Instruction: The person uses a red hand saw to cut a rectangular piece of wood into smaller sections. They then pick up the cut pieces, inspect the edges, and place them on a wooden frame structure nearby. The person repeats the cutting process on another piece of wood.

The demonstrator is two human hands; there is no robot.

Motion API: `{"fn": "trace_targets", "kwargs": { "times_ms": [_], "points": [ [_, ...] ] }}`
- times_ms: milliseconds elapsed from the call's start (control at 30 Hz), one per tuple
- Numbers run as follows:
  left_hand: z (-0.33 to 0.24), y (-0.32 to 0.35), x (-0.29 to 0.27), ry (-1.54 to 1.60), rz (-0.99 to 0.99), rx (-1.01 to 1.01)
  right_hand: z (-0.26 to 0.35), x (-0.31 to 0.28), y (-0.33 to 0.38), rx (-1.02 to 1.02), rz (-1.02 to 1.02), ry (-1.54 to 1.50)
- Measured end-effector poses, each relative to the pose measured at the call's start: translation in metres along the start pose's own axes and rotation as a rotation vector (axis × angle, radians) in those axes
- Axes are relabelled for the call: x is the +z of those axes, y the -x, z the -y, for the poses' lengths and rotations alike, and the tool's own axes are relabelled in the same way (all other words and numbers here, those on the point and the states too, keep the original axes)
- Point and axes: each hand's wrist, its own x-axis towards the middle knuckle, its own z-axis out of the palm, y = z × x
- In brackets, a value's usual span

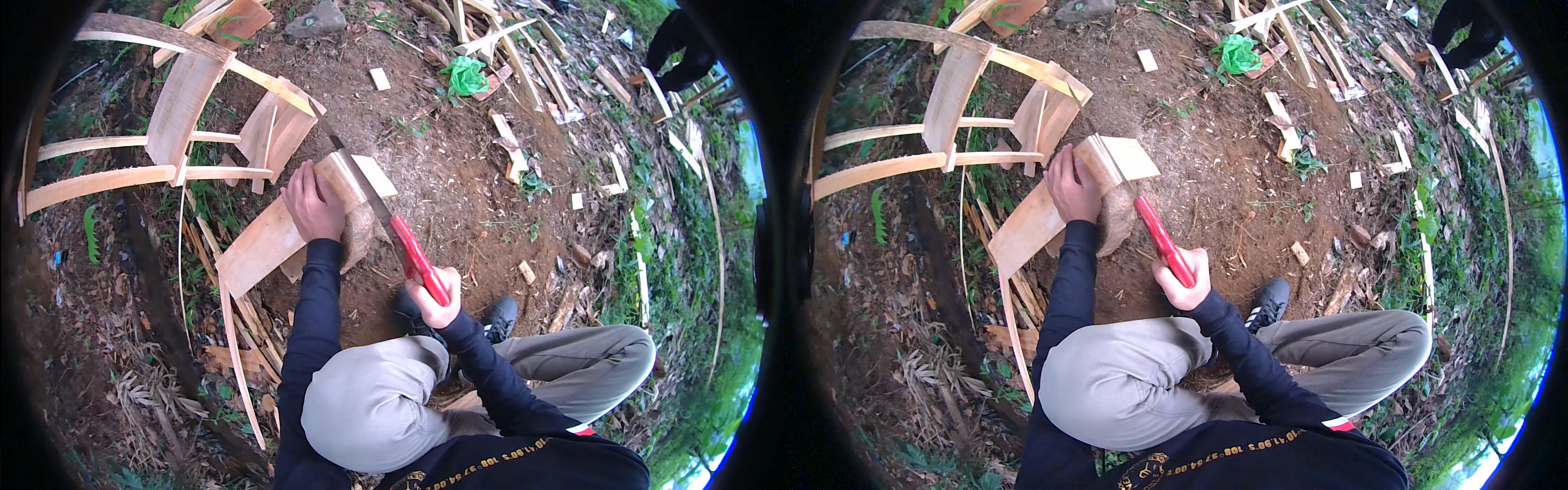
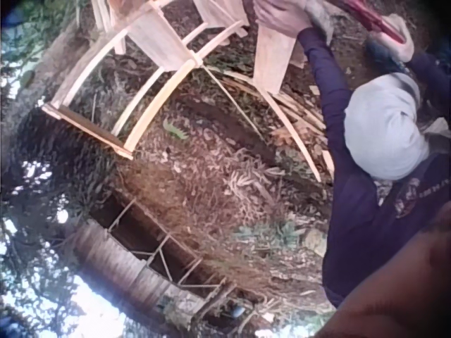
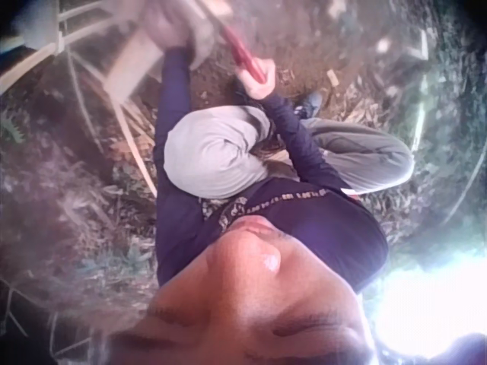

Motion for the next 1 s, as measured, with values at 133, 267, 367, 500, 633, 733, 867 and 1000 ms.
{"fn": "trace_targets", "kwargs": {
  "times_ms": [133,267,367,500,633,733,867,1000],
  "points": [
    [-0.002,-0.004,-0.002,0.015,0.010,-0.022,-0.013,0.004,-0.001,-0.016,0.016,0.027],
    [-0.002,-0.001,-0.001,-0.011,0.001,-0.003,-0.020,0.008,-0.008,0.021,0.017,-0.043],
    [-0.004,-0.002,0.002,0.024,0.002,-0.028,-0.010,0.020,-0.032,-0.014,0.019,-0.029],
    [0.002,-0.003,0.001,0.056,-0.035,-0.067,-0.011,0.001,0.013,-0.113,0.118,0.090],
    [-0.004,-0.002,0.007,0.098,0.002,-0.057,-0.017,0.019,-0.036,0.060,0.086,-0.030],
    [-0.001,-0.002,0.002,0.095,0.019,-0.095,-0.011,0.016,-0.035,0.085,0.080,-0.056],
    [-0.004,-0.001,0.002,0.064,0.004,-0.098,-0.003,0.000,0.004,-0.013,0.083,0.031],
    [0.002,-0.006,0.006,0.096,0.000,-0.125,-0.005,0.021,-0.041,0.087,0.055,-0.070]
  ]
}}
